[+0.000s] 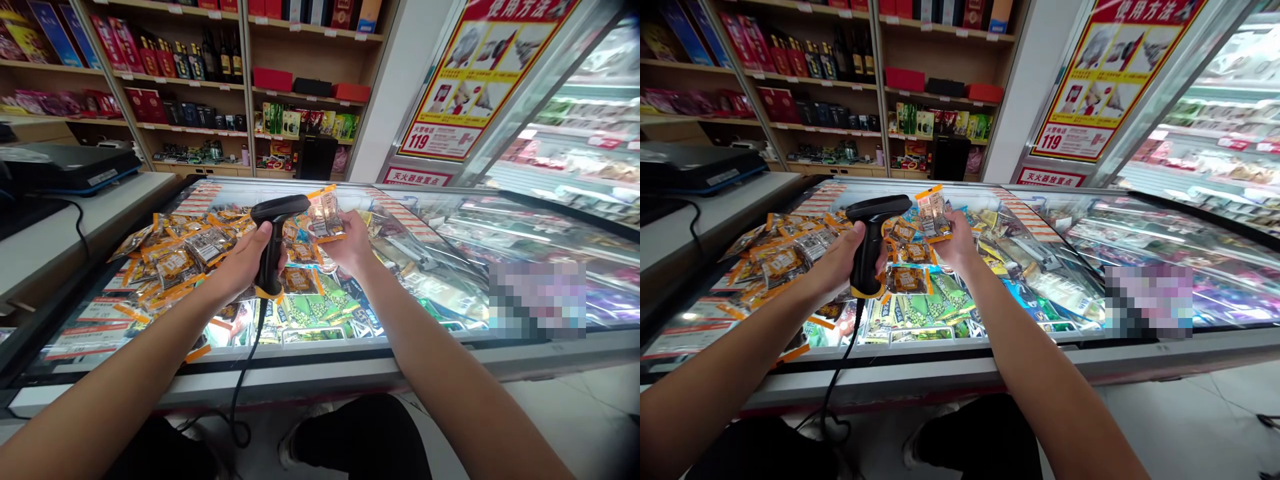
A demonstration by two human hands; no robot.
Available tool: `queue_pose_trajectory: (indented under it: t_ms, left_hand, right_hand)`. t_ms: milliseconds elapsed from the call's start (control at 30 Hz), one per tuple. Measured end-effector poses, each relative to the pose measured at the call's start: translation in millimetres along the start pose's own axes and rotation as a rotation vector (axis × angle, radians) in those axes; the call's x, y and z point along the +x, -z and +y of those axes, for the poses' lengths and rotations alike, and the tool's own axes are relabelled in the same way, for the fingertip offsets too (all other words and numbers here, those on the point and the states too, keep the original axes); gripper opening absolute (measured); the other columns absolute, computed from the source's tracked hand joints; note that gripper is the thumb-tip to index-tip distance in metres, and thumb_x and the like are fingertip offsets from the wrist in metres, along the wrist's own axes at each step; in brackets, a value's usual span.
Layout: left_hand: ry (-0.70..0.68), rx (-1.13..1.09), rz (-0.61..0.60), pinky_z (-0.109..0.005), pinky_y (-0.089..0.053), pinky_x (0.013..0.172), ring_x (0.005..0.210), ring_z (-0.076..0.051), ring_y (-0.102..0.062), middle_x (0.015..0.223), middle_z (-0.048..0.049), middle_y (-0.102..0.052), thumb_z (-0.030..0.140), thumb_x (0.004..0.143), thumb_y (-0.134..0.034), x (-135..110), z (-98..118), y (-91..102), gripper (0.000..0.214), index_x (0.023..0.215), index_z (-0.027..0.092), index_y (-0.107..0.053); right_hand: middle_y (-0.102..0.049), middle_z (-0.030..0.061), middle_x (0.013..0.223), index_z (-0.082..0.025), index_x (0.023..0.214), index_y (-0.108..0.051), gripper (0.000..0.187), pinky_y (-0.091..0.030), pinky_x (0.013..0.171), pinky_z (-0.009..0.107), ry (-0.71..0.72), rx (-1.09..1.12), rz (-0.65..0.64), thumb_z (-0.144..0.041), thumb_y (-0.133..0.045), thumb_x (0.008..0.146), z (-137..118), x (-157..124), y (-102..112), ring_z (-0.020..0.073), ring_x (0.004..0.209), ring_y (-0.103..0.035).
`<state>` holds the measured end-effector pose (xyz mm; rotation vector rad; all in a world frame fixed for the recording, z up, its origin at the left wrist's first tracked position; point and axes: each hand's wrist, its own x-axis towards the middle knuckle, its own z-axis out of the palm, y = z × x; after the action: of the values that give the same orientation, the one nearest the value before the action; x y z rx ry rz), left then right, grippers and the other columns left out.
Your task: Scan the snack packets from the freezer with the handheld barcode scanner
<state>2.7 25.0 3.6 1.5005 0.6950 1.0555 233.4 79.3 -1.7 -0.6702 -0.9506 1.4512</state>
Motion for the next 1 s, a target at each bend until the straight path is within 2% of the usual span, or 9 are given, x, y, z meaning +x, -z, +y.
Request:
queue_pose_trajectory:
  t_ms: [133, 267, 333, 433, 567, 633, 800, 900, 1000]
  left_hand:
    - [0.005, -0.019, -0.011, -0.023, -0.043, 0.048, 0.054, -0.013, -0.056, 0.063, -0.0025, -0.060, 0.083, 0.094, -0.046, -1.0, 0.5, -0.2, 0.068, 0.081, 0.018, -0.061]
    - [0.013, -0.042, 0.018, -0.023, -0.044, 0.049, 0.055, -0.013, -0.057, 0.063, -0.0019, -0.061, 0.083, 0.092, -0.051, -1.0, 1.3, -3.0, 0.066, 0.086, 0.018, -0.061]
    - [0.027, -0.069, 0.009, -0.023, -0.043, 0.047, 0.052, -0.013, -0.056, 0.061, -0.0022, -0.060, 0.084, 0.092, -0.050, -0.3, 2.7, -4.2, 0.067, 0.082, 0.018, -0.061]
    - [0.064, -0.114, 0.053, -0.024, -0.042, 0.045, 0.049, -0.012, -0.053, 0.058, -0.0025, -0.059, 0.085, 0.091, -0.048, 1.0, 7.2, -6.0, 0.069, 0.077, 0.019, -0.059]
    - [0.088, -0.161, 0.138, -0.023, -0.043, 0.046, 0.047, -0.012, -0.053, 0.057, -0.0018, -0.060, 0.081, 0.093, -0.053, 2.1, 11.4, -7.0, 0.063, 0.078, 0.019, -0.058]
    - [0.099, -0.172, 0.147, -0.023, -0.043, 0.045, 0.047, -0.012, -0.053, 0.057, -0.0019, -0.060, 0.080, 0.094, -0.052, 2.8, 11.0, -6.8, 0.063, 0.077, 0.019, -0.058]
    - [0.145, -0.175, 0.147, -0.022, -0.039, 0.041, 0.045, -0.012, -0.052, 0.055, -0.0026, -0.059, 0.083, 0.093, -0.050, 4.7, 10.8, -8.2, 0.067, 0.075, 0.019, -0.057]
    - [0.147, -0.190, 0.148, -0.022, -0.040, 0.042, 0.045, -0.012, -0.052, 0.054, -0.0008, -0.059, 0.082, 0.092, -0.054, 4.8, 13.6, -10.9, 0.064, 0.083, 0.019, -0.059]
    - [0.131, -0.192, 0.164, -0.023, -0.041, 0.044, 0.046, -0.013, -0.054, 0.055, 0.0003, -0.059, 0.080, 0.091, -0.057, 4.4, 13.8, -12.1, 0.062, 0.092, 0.019, -0.060]
  right_hand:
    - [-0.074, 0.0065, 0.098, -0.023, 0.106, -0.064, 0.032, -0.057, 0.074, 0.037, -0.007, 0.033, -0.012, -0.038, -0.060, 0.079, 1.1, 0.4, 0.1, 0.0236, 0.085, -0.068]
    - [-0.072, 0.0050, 0.098, -0.026, 0.104, -0.061, 0.030, -0.056, 0.071, 0.038, 0.067, -0.114, 0.008, -0.046, -0.058, 0.081, 0.3, 5.1, 3.8, 0.0252, 0.087, -0.068]
    - [-0.071, 0.0049, 0.102, -0.027, 0.110, -0.061, 0.032, -0.056, 0.075, 0.039, 0.146, -0.369, 0.112, -0.046, -0.054, 0.085, -2.8, 8.3, 11.2, 0.0259, 0.092, -0.068]
    - [-0.070, 0.0115, 0.119, -0.023, 0.126, -0.062, 0.039, -0.054, 0.095, 0.048, 0.234, -1.041, 0.352, -0.036, -0.051, 0.091, -9.4, 9.8, 28.3, 0.0322, 0.113, -0.066]
    - [-0.056, 0.0239, 0.151, -0.016, 0.145, -0.061, 0.050, -0.033, 0.114, 0.073, 0.088, -1.741, 0.502, -0.029, -0.055, 0.097, -13.2, 3.7, 41.9, 0.0509, 0.143, -0.046]
    - [-0.053, 0.0204, 0.159, -0.019, 0.148, -0.061, 0.052, -0.029, 0.118, 0.074, 0.119, -1.824, 0.345, -0.032, -0.062, 0.097, -11.1, -0.6, 37.9, 0.0512, 0.149, -0.040]
    - [-0.060, 0.0062, 0.156, -0.034, 0.152, -0.060, 0.058, -0.040, 0.122, 0.057, 0.267, -1.556, -0.422, -0.045, -0.071, 0.096, 7.7, -8.8, 15.7, 0.0349, 0.145, -0.053]
    - [-0.067, 0.0059, 0.148, -0.035, 0.145, -0.067, 0.054, -0.045, 0.117, 0.056, 0.247, -1.445, -0.501, -0.046, -0.075, 0.093, 19.4, -8.4, 13.7, 0.0334, 0.136, -0.060]
    - [-0.071, 0.0077, 0.138, -0.032, 0.136, -0.073, 0.049, -0.049, 0.111, 0.054, 0.257, -1.324, -0.407, -0.049, -0.078, 0.091, 19.8, -2.6, 19.5, 0.0333, 0.127, -0.065]
